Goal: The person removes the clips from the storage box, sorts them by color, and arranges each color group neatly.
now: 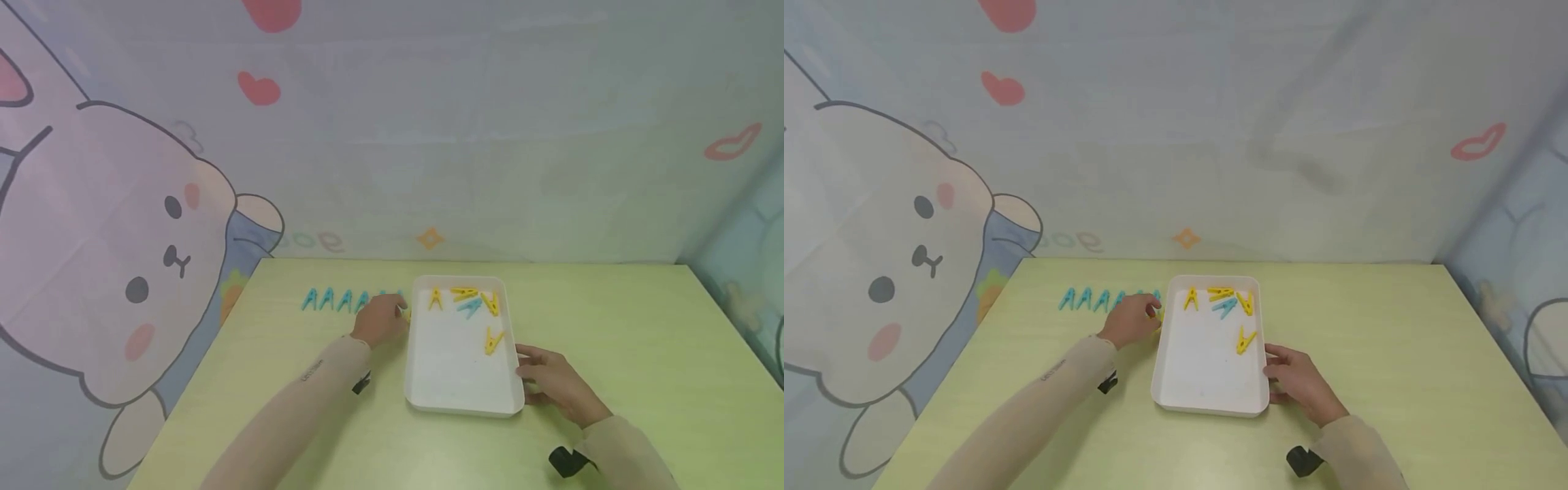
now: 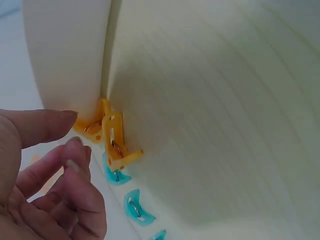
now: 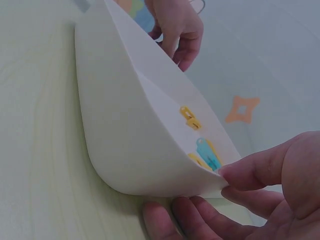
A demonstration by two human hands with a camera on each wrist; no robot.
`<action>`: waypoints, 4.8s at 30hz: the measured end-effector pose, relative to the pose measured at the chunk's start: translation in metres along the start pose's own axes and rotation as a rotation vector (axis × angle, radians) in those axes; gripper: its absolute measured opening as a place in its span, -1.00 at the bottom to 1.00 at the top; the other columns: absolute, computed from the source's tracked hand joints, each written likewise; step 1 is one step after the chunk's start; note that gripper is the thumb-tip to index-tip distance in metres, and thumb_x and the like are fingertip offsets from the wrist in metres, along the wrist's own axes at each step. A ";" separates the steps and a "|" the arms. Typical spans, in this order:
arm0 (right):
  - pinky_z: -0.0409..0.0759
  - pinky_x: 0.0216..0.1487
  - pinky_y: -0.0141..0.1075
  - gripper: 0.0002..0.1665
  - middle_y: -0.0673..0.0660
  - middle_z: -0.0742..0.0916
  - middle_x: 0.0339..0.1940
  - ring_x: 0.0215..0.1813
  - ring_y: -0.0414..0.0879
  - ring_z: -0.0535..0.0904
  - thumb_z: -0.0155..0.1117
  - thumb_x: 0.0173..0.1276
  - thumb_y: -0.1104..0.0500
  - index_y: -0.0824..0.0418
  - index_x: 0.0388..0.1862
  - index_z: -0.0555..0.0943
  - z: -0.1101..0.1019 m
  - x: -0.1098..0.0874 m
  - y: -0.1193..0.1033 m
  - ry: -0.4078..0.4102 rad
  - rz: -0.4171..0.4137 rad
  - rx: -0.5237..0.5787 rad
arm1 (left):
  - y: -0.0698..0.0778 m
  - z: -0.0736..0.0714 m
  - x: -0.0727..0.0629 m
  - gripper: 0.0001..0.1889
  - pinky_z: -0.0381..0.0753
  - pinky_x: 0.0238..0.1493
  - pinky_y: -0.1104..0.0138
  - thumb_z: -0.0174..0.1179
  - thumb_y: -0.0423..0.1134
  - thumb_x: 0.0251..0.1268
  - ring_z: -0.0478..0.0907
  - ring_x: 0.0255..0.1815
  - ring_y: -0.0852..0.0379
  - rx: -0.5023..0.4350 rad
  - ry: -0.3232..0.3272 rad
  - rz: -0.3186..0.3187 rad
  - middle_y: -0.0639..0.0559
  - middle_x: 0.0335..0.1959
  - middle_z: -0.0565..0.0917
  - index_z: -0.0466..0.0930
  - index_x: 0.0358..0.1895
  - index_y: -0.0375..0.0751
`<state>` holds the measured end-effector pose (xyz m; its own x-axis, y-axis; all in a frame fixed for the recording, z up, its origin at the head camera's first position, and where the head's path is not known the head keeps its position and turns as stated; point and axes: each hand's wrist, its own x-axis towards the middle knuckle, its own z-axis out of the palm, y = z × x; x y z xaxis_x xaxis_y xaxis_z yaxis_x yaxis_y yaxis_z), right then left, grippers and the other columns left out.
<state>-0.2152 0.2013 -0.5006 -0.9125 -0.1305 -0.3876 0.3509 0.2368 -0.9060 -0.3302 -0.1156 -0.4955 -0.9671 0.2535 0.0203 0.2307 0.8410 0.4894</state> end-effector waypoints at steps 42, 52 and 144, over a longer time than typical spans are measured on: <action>0.66 -0.17 -0.10 -0.32 0.49 0.41 0.33 0.04 0.09 0.60 0.04 0.47 0.31 0.40 0.52 0.15 -0.003 -0.002 0.000 0.007 0.001 -0.004 | -0.023 -0.014 -0.034 -0.64 0.18 -0.72 0.30 0.14 -0.29 0.03 0.13 -0.74 0.19 0.126 0.099 -0.344 0.13 -0.77 0.21 0.18 -0.78 -0.08; 0.66 -0.16 -0.11 -0.31 0.48 0.41 0.34 0.08 0.12 0.58 0.04 0.48 0.30 0.39 0.53 0.15 -0.002 -0.002 0.001 -0.002 -0.004 -0.006 | -0.022 -0.020 -0.034 -0.58 0.12 -0.73 0.32 0.20 -0.23 0.06 0.07 -0.75 0.20 0.150 0.053 -0.334 0.15 -0.78 0.14 0.15 -0.78 -0.06; 0.65 -0.19 -0.10 -0.37 0.46 0.48 0.27 0.02 0.09 0.61 0.04 0.48 0.31 0.41 0.48 0.23 0.001 -0.004 0.003 0.033 -0.053 -0.006 | 0.054 -0.041 0.015 -0.75 0.52 -0.14 0.25 0.24 -0.23 0.31 0.52 -0.24 0.14 0.164 -0.044 0.524 0.03 -0.18 0.63 0.58 0.00 -0.19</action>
<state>-0.2107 0.2014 -0.5018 -0.9362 -0.1111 -0.3335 0.3010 0.2367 -0.9238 -0.3367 -0.0855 -0.4329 -0.7135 0.6755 0.1862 0.6974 0.6592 0.2810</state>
